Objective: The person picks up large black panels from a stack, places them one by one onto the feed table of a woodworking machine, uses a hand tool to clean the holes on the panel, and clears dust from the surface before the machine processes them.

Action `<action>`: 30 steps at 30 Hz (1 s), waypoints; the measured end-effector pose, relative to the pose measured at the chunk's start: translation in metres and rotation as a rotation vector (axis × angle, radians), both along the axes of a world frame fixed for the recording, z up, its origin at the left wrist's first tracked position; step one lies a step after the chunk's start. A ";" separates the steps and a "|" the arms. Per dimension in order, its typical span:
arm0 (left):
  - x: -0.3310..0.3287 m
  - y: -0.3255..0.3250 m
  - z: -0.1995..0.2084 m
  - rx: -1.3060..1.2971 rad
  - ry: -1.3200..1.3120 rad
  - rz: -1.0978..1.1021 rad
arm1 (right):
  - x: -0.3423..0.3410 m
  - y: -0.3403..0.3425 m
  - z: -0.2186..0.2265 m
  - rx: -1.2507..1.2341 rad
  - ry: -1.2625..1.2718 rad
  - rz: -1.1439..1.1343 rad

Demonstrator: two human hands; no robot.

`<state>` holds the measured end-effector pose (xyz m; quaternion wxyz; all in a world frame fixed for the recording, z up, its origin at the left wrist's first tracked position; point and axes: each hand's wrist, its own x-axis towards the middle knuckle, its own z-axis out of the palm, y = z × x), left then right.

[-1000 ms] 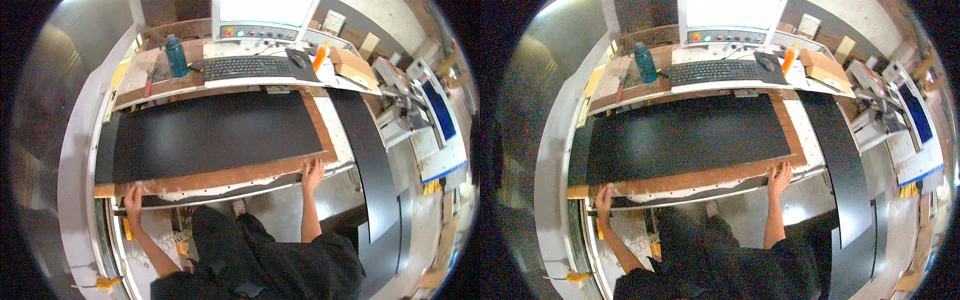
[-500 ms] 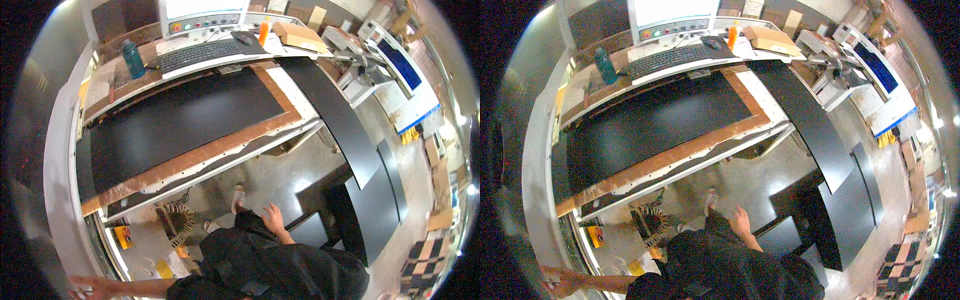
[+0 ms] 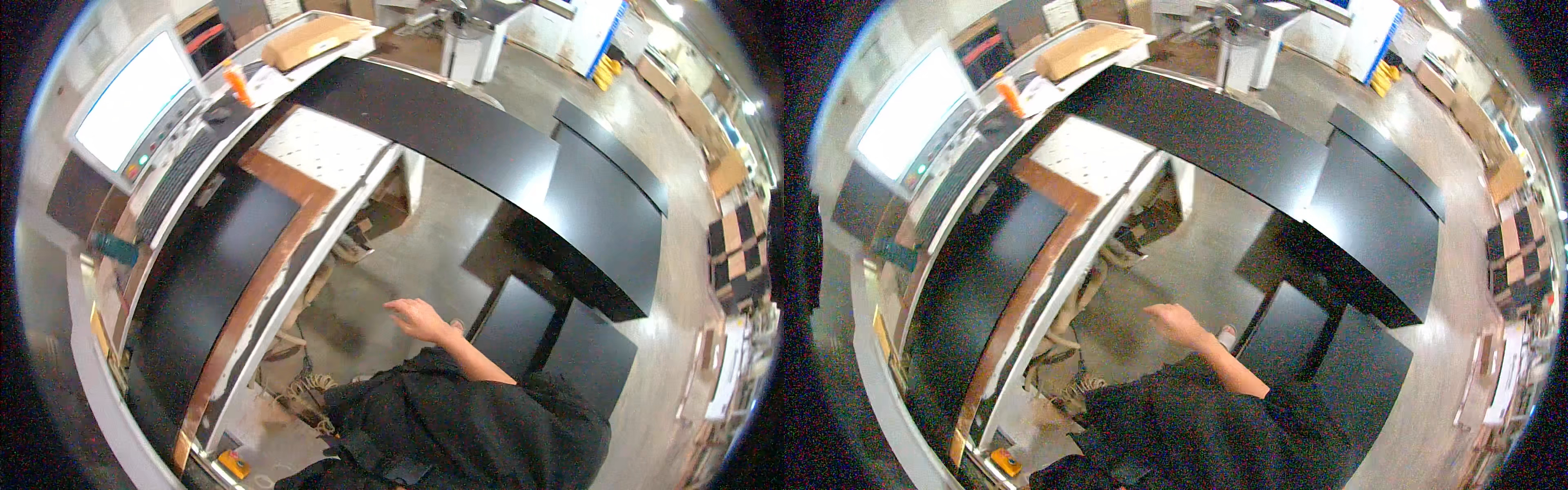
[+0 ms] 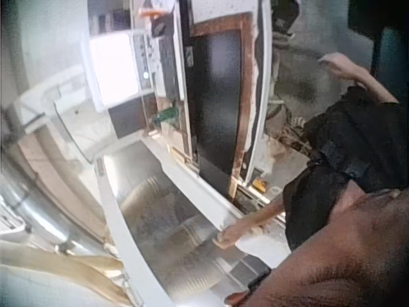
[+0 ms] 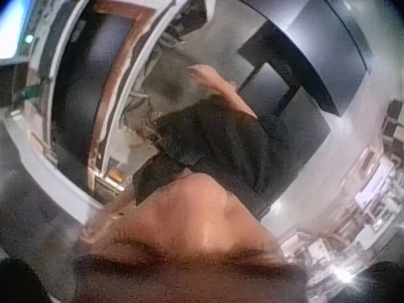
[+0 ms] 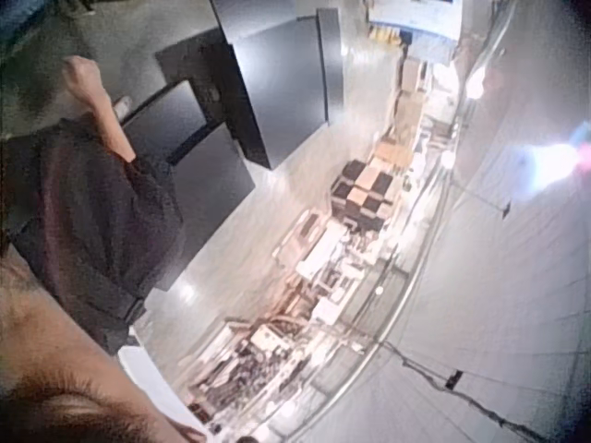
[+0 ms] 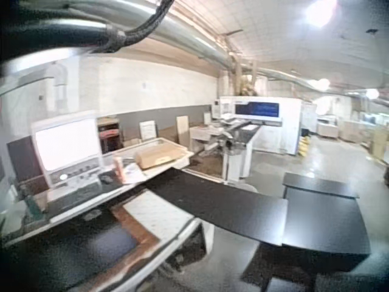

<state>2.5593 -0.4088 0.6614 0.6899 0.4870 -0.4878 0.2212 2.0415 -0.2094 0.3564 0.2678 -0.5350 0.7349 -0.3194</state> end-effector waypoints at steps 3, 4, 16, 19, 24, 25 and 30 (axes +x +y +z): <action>-0.090 -0.016 -0.005 0.282 0.249 -0.473 | -0.029 0.021 0.038 -0.131 -0.055 0.026; -0.133 -0.022 -0.013 0.437 0.359 -0.707 | -0.039 0.029 0.047 -0.234 -0.038 0.021; -0.636 0.164 -0.095 1.636 1.298 -2.323 | -0.180 0.123 0.108 -0.446 -0.266 -0.114; -0.694 0.182 -0.102 1.565 0.645 -1.974 | -0.203 0.164 0.101 -0.452 -0.621 -0.314; -0.734 0.098 -0.155 1.270 0.215 -1.729 | -0.245 0.268 0.090 0.108 -0.388 -0.891; -0.742 0.083 -0.162 1.283 0.159 -1.662 | -0.250 0.282 0.103 0.344 -0.274 -1.016; -0.811 0.038 -0.199 1.173 -0.088 -1.734 | -0.254 0.281 0.152 0.291 -0.208 -1.317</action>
